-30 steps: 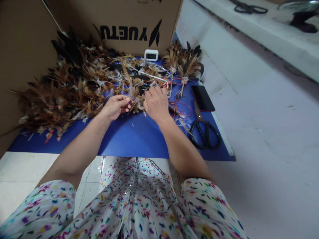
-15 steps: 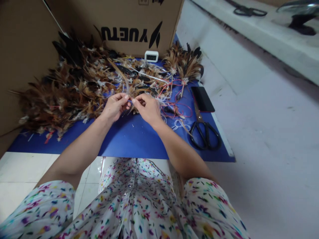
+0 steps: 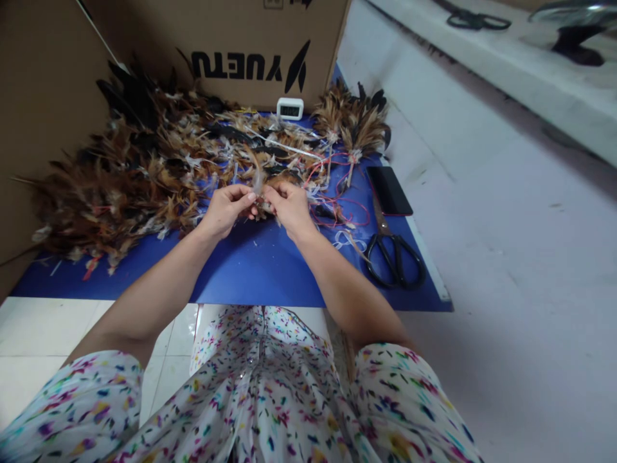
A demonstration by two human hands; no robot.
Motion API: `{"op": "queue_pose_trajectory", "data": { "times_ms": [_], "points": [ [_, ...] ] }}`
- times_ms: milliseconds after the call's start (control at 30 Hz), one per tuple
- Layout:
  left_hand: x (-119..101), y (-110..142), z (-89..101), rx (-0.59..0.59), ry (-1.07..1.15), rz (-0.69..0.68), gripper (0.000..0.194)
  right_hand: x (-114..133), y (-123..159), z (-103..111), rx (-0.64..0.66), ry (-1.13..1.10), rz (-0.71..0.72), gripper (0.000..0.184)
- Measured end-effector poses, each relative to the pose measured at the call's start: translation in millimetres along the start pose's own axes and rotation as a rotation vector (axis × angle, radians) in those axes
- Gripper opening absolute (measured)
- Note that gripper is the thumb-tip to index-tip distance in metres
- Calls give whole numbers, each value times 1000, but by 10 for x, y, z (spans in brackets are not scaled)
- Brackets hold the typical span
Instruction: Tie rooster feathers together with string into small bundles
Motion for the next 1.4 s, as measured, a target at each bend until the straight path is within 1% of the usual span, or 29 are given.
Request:
{"op": "queue_pose_trajectory", "data": {
  "times_ms": [167, 333, 633, 800, 933, 1067, 1400],
  "points": [
    [20, -1, -5, 17, 7, 18, 27, 96, 4, 27, -10, 21, 99, 23],
    [29, 8, -30, 52, 5, 52, 29, 195, -2, 76, -47, 66, 221, 23],
    [65, 8, -10, 50, -20, 95, 27, 239, 7, 61, -13, 91, 280, 22],
    [66, 4, -6, 45, -26, 101, 27, 228, -2, 61, -11, 112, 286, 19],
    [64, -1, 0, 40, -21, 113, 24, 220, 7, 45, 22, 97, 287, 17],
    [70, -4, 3, 38, -10, 123, 23, 208, 2, 45, 25, 100, 280, 19],
    [85, 0, -8, 51, -37, 118, 27, 159, -5, 17, 46, 102, 233, 18]
  ]
}}
Point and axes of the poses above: each hand's wrist, its own y-axis away from the middle knuckle, its own z-axis out of the back of the hand, x = y × z, the point moved 8 cm from there along -y, towards the middle knuckle, and after that the axes turned 15 degrees about -x, right-handed, at the moved point
